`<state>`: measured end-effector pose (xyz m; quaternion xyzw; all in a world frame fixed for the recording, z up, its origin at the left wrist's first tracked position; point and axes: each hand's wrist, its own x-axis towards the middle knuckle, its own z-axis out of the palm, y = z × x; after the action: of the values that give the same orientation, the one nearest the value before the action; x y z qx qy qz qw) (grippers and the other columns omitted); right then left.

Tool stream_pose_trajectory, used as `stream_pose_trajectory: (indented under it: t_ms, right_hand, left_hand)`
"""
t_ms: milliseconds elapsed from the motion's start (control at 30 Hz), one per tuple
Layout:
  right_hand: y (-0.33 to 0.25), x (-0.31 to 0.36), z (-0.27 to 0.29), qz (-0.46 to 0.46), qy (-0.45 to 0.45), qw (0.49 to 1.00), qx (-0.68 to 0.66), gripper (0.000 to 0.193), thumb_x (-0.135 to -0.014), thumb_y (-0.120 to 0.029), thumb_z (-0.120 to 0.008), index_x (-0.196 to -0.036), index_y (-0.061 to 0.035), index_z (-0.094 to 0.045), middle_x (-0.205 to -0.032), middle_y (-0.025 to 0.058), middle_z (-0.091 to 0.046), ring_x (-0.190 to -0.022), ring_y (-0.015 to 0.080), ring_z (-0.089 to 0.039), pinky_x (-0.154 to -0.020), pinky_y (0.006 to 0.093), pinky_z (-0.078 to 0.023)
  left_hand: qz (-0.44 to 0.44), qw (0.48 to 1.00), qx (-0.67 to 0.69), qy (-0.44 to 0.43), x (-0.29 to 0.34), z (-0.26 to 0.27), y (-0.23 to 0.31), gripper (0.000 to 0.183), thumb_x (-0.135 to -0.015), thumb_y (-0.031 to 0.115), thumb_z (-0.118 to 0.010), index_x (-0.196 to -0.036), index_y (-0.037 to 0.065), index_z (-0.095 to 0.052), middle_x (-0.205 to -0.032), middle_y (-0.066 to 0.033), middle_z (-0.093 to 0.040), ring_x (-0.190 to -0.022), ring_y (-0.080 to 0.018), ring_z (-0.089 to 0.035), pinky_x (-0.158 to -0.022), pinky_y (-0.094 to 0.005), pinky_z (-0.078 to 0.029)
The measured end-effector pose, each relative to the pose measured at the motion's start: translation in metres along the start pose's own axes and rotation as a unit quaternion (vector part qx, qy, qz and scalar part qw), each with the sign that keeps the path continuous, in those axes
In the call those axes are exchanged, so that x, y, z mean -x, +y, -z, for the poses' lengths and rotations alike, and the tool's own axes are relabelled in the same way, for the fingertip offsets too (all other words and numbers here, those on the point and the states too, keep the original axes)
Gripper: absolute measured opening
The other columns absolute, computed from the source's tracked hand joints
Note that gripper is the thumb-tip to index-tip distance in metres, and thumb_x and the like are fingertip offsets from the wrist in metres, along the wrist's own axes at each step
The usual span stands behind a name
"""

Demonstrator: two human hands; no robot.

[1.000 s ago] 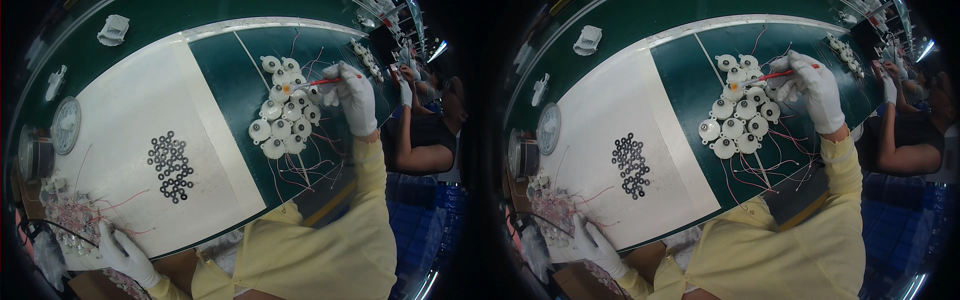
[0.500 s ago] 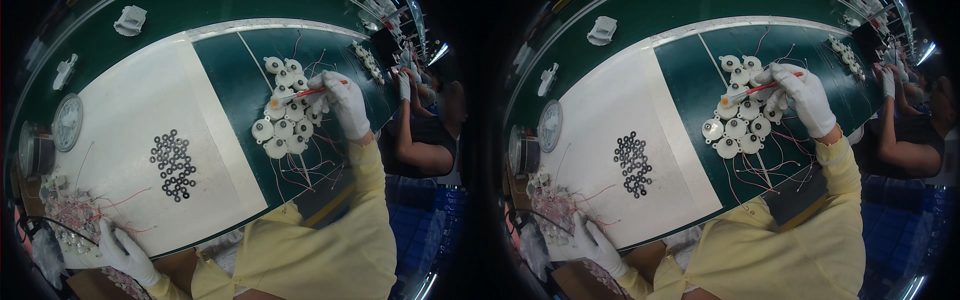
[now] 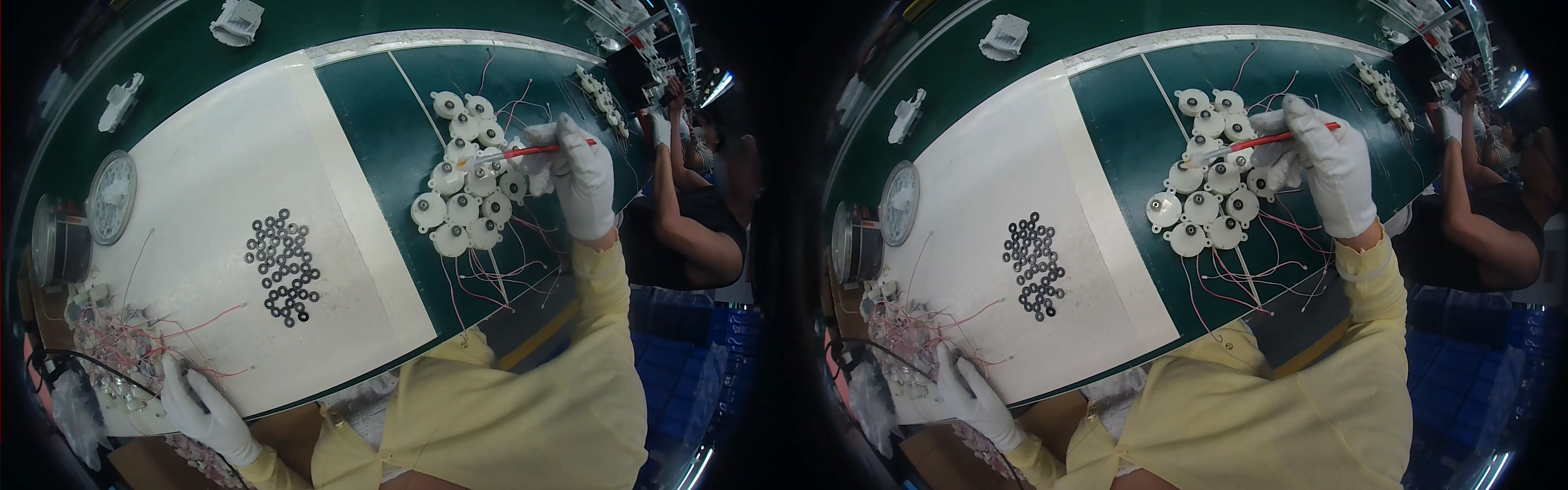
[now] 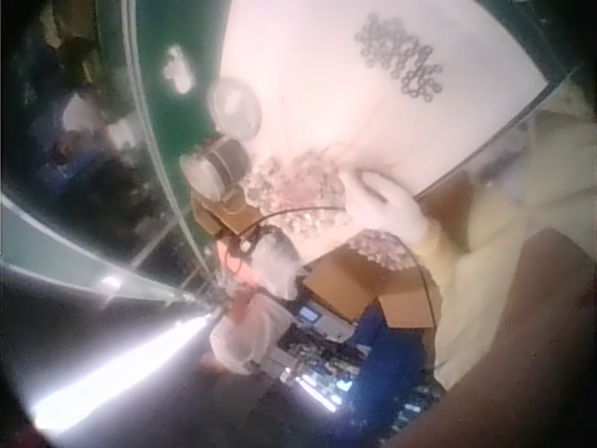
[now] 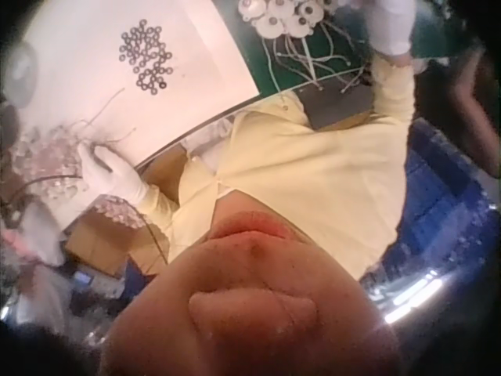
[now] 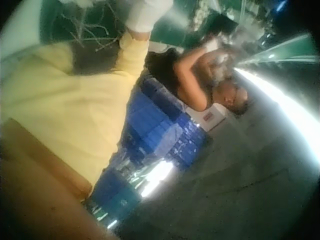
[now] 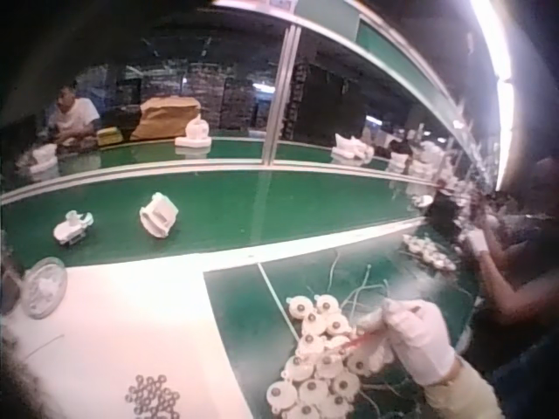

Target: The person assembles small white electronic components by inserting black washers into their centers and placing them on a green workbench. They handle the components one at a time, using a red-handled tool to apply a substance to the finished units.

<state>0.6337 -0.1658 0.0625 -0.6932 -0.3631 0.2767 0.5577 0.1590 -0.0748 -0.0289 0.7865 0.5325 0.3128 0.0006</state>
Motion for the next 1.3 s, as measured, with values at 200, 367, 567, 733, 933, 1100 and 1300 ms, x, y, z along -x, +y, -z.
stream_pose_trajectory:
  t_ms: [200,367,567,733,933,1100,1300]
  right_hand:
    - [-0.011,0.003,-0.031,-0.067,-0.004,0.997,0.036,0.057,-0.108,-0.047,-0.052,-0.102,0.0053,-0.074,-0.068,0.0136,-0.071,-0.049,0.0142,-0.060,-0.047,0.0251,-0.040]
    - [-0.010,-0.002,-0.043,-0.090,-0.041,0.995,-0.005,0.052,-0.103,-0.047,-0.065,-0.102,0.0031,-0.078,-0.080,0.0102,-0.076,-0.053,0.0094,-0.065,-0.047,0.0178,-0.041]
    - [-0.005,-0.004,-0.044,-0.066,-0.048,0.997,-0.011,0.048,-0.104,-0.042,-0.065,-0.105,0.0047,-0.077,-0.090,0.0115,-0.078,-0.057,0.0103,-0.067,-0.049,0.0198,-0.045]
    - [-0.009,0.000,-0.041,-0.073,-0.048,0.995,0.036,0.046,-0.107,-0.039,-0.058,-0.106,0.0040,-0.075,-0.084,0.0113,-0.077,-0.059,0.0099,-0.065,-0.054,0.0201,-0.044]
    - [-0.007,0.001,-0.021,-0.042,-0.132,0.990,0.033,0.038,-0.108,-0.030,-0.057,-0.117,0.0029,-0.074,-0.104,0.0099,-0.077,-0.072,0.0088,-0.067,-0.066,0.0202,-0.050]
    - [-0.017,0.007,-0.022,-0.018,-0.161,0.986,0.047,0.032,-0.108,-0.023,-0.057,-0.119,0.0025,-0.074,-0.106,0.0084,-0.077,-0.082,0.0095,-0.069,-0.072,0.0225,-0.054]
    - [-0.020,0.006,-0.015,-0.003,-0.183,0.978,0.095,0.031,-0.107,-0.019,-0.056,-0.119,0.0040,-0.073,-0.105,0.0091,-0.077,-0.089,0.0130,-0.071,-0.076,0.0241,-0.056]
  left_hand:
    - [0.014,1.000,0.003,-0.016,0.001,0.002,-0.002,0.038,-0.101,-0.001,-0.058,-0.139,-0.006,-0.060,-0.121,-0.0179,-0.069,-0.104,-0.0289,-0.064,-0.087,-0.0382,-0.052]
    - [0.020,0.999,-0.011,-0.044,0.004,0.005,-0.003,0.039,-0.105,0.001,-0.054,-0.143,-0.005,-0.057,-0.131,-0.0190,-0.064,-0.115,-0.0280,-0.064,-0.097,-0.0365,-0.053]
    - [0.031,0.999,0.005,-0.045,0.004,0.005,-0.002,0.039,-0.105,0.001,-0.054,-0.143,-0.006,-0.057,-0.131,-0.0197,-0.065,-0.116,-0.0290,-0.064,-0.099,-0.0376,-0.051]
    - [0.027,0.998,-0.012,-0.048,0.003,0.006,0.000,0.038,-0.105,0.001,-0.054,-0.142,-0.006,-0.057,-0.132,-0.0197,-0.065,-0.116,-0.0286,-0.064,-0.099,-0.0372,-0.051]
    - [0.001,1.000,0.005,-0.003,-0.002,0.002,0.004,0.038,-0.100,-0.001,-0.059,-0.137,-0.005,-0.062,-0.112,-0.0164,-0.069,-0.096,-0.0295,-0.062,-0.082,-0.0394,-0.050]
    - [-0.006,1.000,-0.002,0.000,-0.003,0.001,0.005,0.037,-0.100,-0.001,-0.059,-0.137,-0.005,-0.063,-0.112,-0.0163,-0.070,-0.096,-0.0295,-0.062,-0.081,-0.0394,-0.050]
    - [-0.004,1.000,0.002,0.003,-0.002,0.001,0.005,0.036,-0.100,-0.001,-0.059,-0.136,-0.005,-0.063,-0.112,-0.0164,-0.069,-0.096,-0.0292,-0.063,-0.080,-0.0389,-0.050]
